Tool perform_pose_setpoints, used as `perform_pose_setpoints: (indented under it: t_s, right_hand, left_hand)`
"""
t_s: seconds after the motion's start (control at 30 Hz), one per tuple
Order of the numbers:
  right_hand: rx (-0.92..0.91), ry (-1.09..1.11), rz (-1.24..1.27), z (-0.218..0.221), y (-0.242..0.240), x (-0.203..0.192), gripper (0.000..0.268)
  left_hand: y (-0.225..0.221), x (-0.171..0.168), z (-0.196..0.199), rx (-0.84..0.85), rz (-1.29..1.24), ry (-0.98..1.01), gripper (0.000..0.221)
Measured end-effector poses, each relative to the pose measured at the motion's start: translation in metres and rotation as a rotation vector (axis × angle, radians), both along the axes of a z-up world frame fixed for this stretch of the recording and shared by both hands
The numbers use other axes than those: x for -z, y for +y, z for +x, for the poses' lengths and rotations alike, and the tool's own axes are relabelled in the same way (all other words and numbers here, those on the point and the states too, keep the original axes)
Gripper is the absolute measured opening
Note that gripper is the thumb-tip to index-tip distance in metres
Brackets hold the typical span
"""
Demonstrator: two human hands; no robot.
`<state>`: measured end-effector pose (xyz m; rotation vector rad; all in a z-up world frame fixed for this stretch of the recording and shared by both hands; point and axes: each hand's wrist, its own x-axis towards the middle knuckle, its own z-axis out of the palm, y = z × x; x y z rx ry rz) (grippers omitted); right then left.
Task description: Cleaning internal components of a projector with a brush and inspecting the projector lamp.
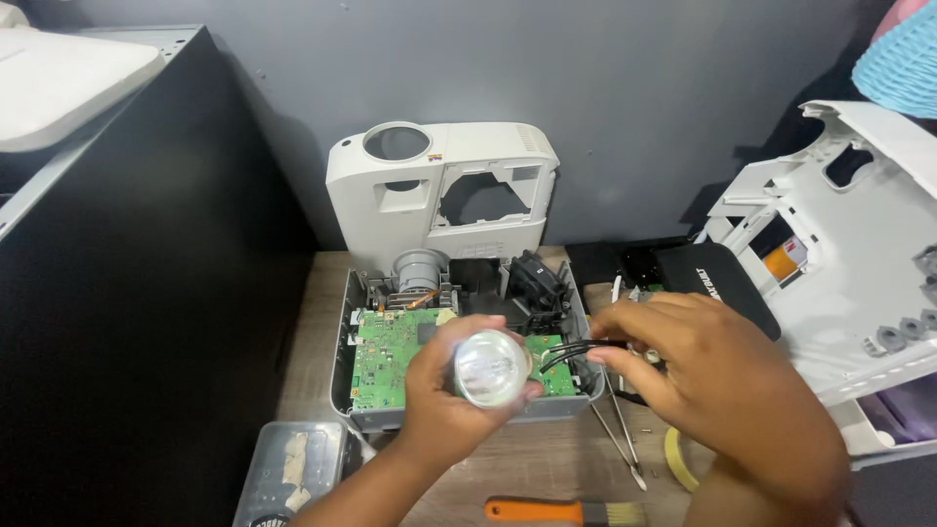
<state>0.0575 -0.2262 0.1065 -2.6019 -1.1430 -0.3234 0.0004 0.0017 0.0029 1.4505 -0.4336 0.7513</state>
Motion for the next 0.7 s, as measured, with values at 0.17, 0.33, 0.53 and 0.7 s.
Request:
perform_pose_setpoints:
  t_s: [0.17,0.33,0.53,0.7]
  right_hand:
    - [-0.005,0.027,0.009,0.000,0.005,0.000,0.019]
    - [-0.075,0.039,-0.005,0.000,0.006,-0.002,0.017]
    - [-0.079,0.070,0.015,-0.004,0.011,-0.002,0.017]
    - [-0.170,0.024,0.006,0.000,0.018,0.000,0.014]
  left_hand:
    - [0.005,-0.003,0.000,-0.117,0.165,-0.122,0.059]
    - [0.005,-0.007,-0.001,-0.125,0.257,-0.193,0.064]
    - [0.008,0.002,0.001,-0.134,0.343,-0.198,0.069]
    - [0.008,0.001,0.002,-0.128,0.358,-0.208,0.069]
